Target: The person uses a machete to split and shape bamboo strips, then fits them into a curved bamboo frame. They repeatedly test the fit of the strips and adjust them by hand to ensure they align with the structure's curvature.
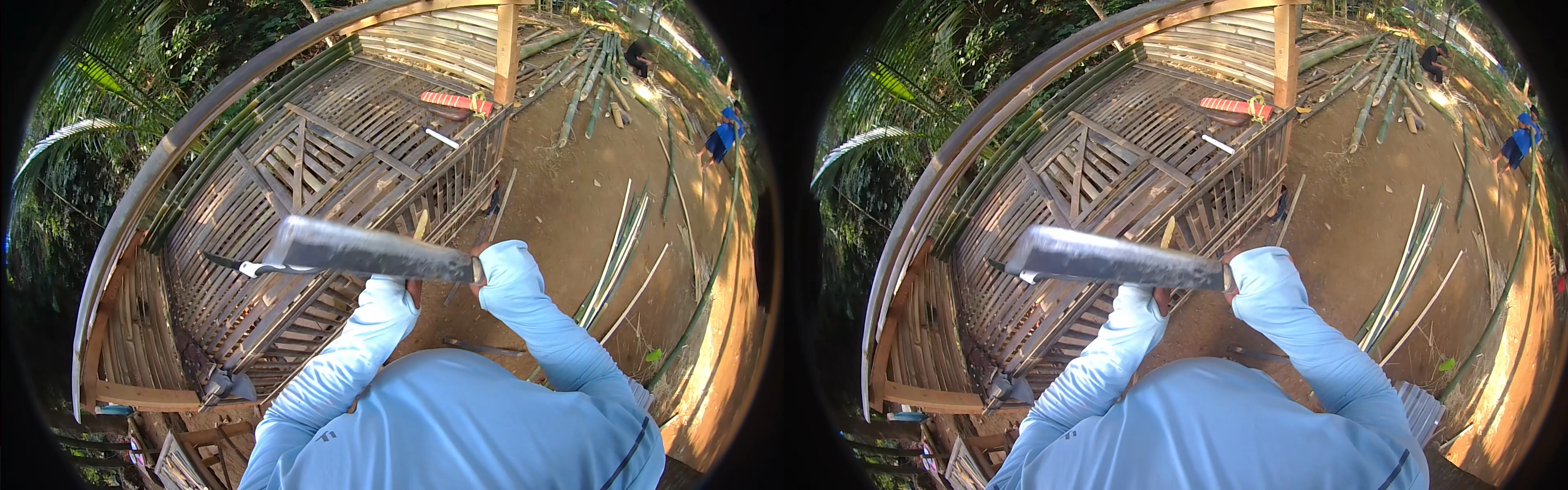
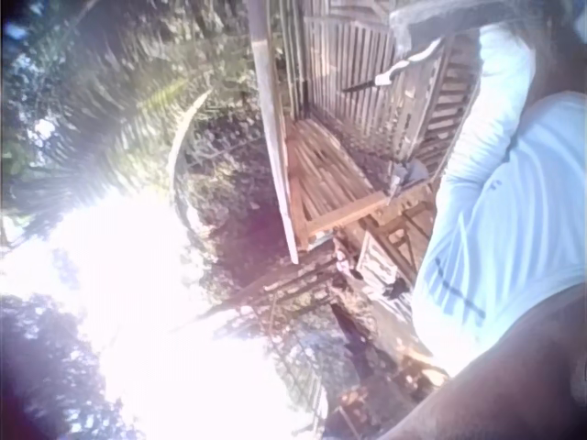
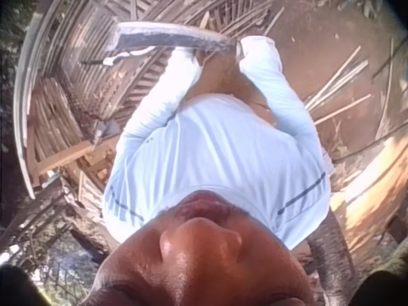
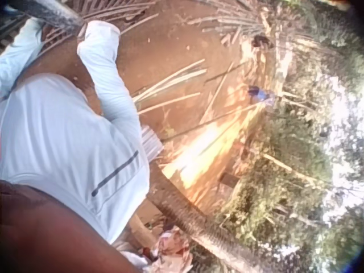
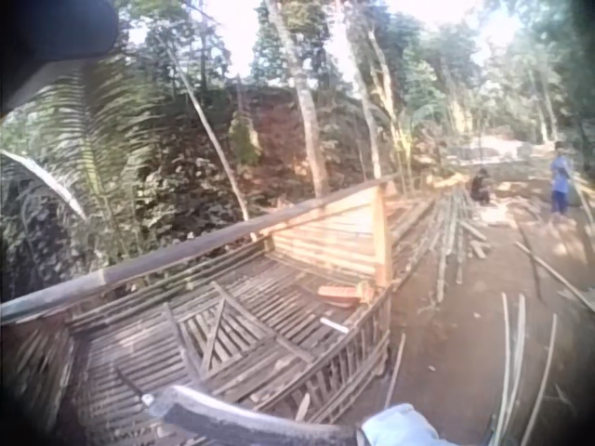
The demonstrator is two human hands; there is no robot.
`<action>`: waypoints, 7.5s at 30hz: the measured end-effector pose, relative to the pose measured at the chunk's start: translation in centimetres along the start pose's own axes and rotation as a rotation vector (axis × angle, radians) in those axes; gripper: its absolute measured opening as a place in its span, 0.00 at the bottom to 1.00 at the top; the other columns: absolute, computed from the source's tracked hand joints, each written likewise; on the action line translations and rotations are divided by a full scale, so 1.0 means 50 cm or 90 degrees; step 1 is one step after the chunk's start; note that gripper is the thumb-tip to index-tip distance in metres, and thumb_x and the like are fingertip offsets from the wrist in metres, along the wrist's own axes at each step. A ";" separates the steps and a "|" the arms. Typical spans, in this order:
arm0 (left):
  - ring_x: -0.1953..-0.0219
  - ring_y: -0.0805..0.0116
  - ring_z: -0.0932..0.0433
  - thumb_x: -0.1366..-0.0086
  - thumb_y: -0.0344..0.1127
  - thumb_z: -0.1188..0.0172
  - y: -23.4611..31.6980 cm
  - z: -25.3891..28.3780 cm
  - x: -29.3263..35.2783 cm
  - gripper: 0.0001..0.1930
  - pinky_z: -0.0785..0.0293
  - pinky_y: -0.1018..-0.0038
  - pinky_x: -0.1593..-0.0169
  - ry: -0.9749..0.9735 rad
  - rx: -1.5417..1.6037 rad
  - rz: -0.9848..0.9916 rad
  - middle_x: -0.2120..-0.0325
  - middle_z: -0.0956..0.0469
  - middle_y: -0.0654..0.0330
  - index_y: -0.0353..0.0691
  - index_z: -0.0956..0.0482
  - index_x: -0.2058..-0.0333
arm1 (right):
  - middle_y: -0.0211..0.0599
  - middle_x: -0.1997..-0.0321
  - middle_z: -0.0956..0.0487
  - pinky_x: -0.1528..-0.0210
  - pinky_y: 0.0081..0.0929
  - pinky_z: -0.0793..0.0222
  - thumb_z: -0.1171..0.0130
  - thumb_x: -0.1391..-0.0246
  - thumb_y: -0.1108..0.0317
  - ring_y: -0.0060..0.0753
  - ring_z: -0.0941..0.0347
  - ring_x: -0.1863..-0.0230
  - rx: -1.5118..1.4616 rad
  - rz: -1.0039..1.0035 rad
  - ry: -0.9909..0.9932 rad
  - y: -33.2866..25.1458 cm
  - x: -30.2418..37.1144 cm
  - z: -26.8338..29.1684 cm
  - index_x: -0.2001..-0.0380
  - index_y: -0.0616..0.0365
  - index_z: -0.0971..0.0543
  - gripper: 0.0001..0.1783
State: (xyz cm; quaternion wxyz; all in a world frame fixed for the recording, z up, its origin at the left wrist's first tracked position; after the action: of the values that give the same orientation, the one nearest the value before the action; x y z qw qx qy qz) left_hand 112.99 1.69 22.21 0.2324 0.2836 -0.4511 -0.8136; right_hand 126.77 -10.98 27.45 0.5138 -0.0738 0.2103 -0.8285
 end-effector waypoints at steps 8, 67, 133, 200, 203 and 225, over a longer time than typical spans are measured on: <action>0.48 0.58 0.27 0.41 0.47 0.37 0.069 -0.001 0.015 0.44 0.36 0.64 0.42 -0.157 -0.008 -0.025 0.47 0.28 0.48 0.32 0.47 0.32 | 0.37 0.76 0.21 0.69 0.39 0.29 0.36 0.59 0.68 0.44 0.22 0.73 0.057 0.198 0.109 -0.044 0.008 0.004 0.70 0.54 0.21 0.10; 0.57 0.50 0.23 0.31 0.50 0.46 0.082 0.005 0.093 0.21 0.32 0.58 0.51 -0.076 -0.210 -0.077 0.60 0.22 0.50 0.39 0.22 0.52 | 0.33 0.83 0.26 0.78 0.30 0.36 0.46 0.49 0.67 0.32 0.26 0.80 -0.029 0.277 0.077 -0.089 0.017 -0.062 0.75 0.58 0.25 0.07; 0.53 0.62 0.22 0.34 0.52 0.41 0.019 -0.011 0.095 0.38 0.29 0.67 0.47 -0.106 0.144 0.069 0.54 0.23 0.49 0.24 0.46 0.42 | 0.36 0.79 0.22 0.70 0.38 0.37 0.42 0.50 0.64 0.38 0.22 0.74 -0.061 0.191 -0.074 -0.102 0.016 -0.133 0.75 0.54 0.22 0.06; 0.58 0.57 0.22 0.33 0.49 0.40 0.000 0.005 0.101 0.20 0.29 0.64 0.51 -0.089 -0.095 -0.021 0.61 0.21 0.52 0.38 0.21 0.53 | 0.35 0.77 0.23 0.76 0.31 0.30 0.45 0.47 0.68 0.35 0.22 0.76 -0.046 0.220 0.025 -0.047 -0.012 -0.200 0.69 0.58 0.23 0.06; 0.59 0.57 0.21 0.33 0.49 0.40 0.000 0.008 0.103 0.20 0.29 0.64 0.52 -0.073 -0.095 -0.019 0.62 0.20 0.53 0.38 0.21 0.54 | 0.35 0.76 0.23 0.75 0.32 0.30 0.45 0.46 0.68 0.34 0.22 0.74 -0.032 0.210 -0.016 -0.058 -0.010 -0.179 0.68 0.58 0.23 0.06; 0.77 0.78 0.36 0.36 0.51 0.35 -0.089 0.032 0.120 0.21 0.38 0.77 0.74 -0.021 0.184 0.224 0.81 0.35 0.67 0.42 0.33 0.70 | 0.45 0.67 0.23 0.67 0.40 0.25 0.45 0.45 0.67 0.40 0.24 0.69 -0.583 -0.659 -0.047 0.331 -0.046 -0.348 0.65 0.58 0.22 0.08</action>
State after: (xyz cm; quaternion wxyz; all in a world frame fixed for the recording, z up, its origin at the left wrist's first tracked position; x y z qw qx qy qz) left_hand 106.99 1.03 17.53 0.3203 0.2172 -0.6095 -0.6919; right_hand 135.51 -10.56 4.96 -0.0235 -0.4026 0.4591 -0.7916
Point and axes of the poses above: each hand's wrist, its own x-axis away from the middle knuckle, its own z-axis out of the back of the hand, y = z × x, the point moved 8 cm from there along -x, towards the middle knuckle
